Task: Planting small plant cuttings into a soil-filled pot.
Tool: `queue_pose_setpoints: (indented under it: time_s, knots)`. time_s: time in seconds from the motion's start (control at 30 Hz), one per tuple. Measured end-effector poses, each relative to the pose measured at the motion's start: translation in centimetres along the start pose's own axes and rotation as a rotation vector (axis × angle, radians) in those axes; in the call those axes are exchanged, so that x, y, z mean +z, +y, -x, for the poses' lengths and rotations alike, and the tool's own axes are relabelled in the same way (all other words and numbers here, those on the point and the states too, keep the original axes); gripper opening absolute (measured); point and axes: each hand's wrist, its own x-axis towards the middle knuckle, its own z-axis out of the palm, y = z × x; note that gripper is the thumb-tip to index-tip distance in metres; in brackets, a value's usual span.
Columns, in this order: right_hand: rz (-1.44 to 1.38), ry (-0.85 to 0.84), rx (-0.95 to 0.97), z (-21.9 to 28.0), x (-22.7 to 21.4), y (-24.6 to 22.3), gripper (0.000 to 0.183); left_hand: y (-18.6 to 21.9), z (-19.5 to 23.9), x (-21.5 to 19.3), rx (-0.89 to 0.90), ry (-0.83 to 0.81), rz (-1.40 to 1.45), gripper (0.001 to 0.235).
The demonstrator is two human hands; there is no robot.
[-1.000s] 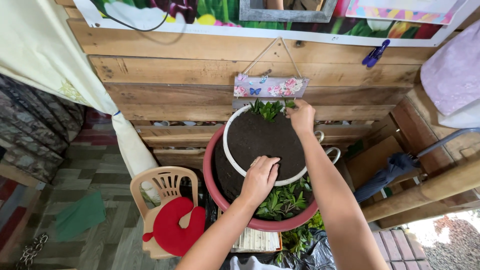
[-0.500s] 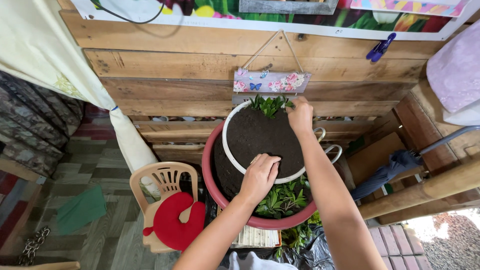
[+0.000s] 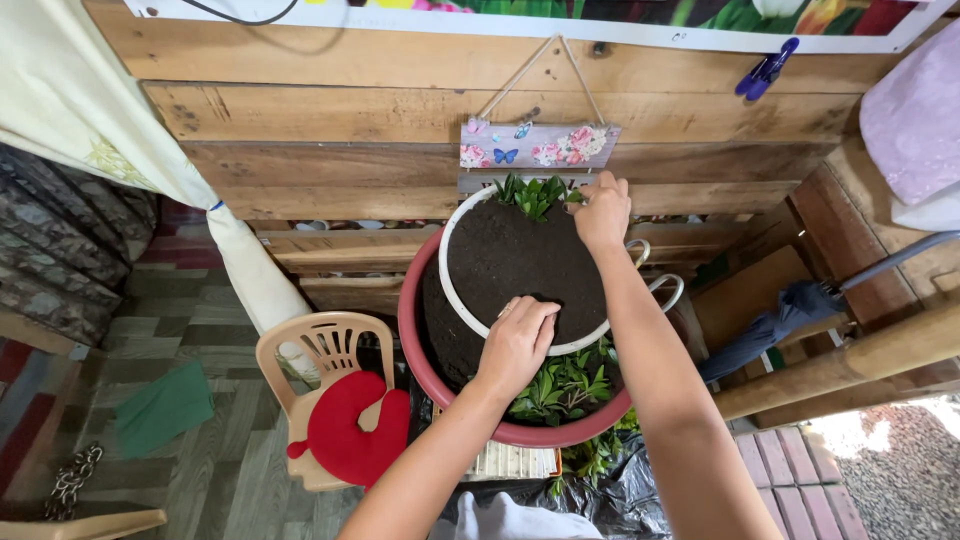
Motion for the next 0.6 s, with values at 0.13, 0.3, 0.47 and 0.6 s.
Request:
queue_pose_setpoints:
  time_s: [0.13,0.3,0.47,0.6]
  knots:
    - [0.024,-0.003,-0.012,0.0,0.1,0.1,0.029,-0.2,0.0,0.0,0.013,0.010,0.003,0.009]
    - [0.003,-0.032,-0.059,-0.3,-0.2,1.2,0.034,-0.1,0.1,-0.2,0.013,0.015,0.002,0.009]
    - [-0.148,-0.040,-0.130,1.6,-4.1,2.3,0.036,-0.3,0.1,-0.2,0.009,0.004,-0.010,0.009]
    - [-0.280,-0.053,-0.096,5.9,-10.7,-0.4,0.034,-0.6,0.1,-0.1,0.007,0.011,0.000,0.008]
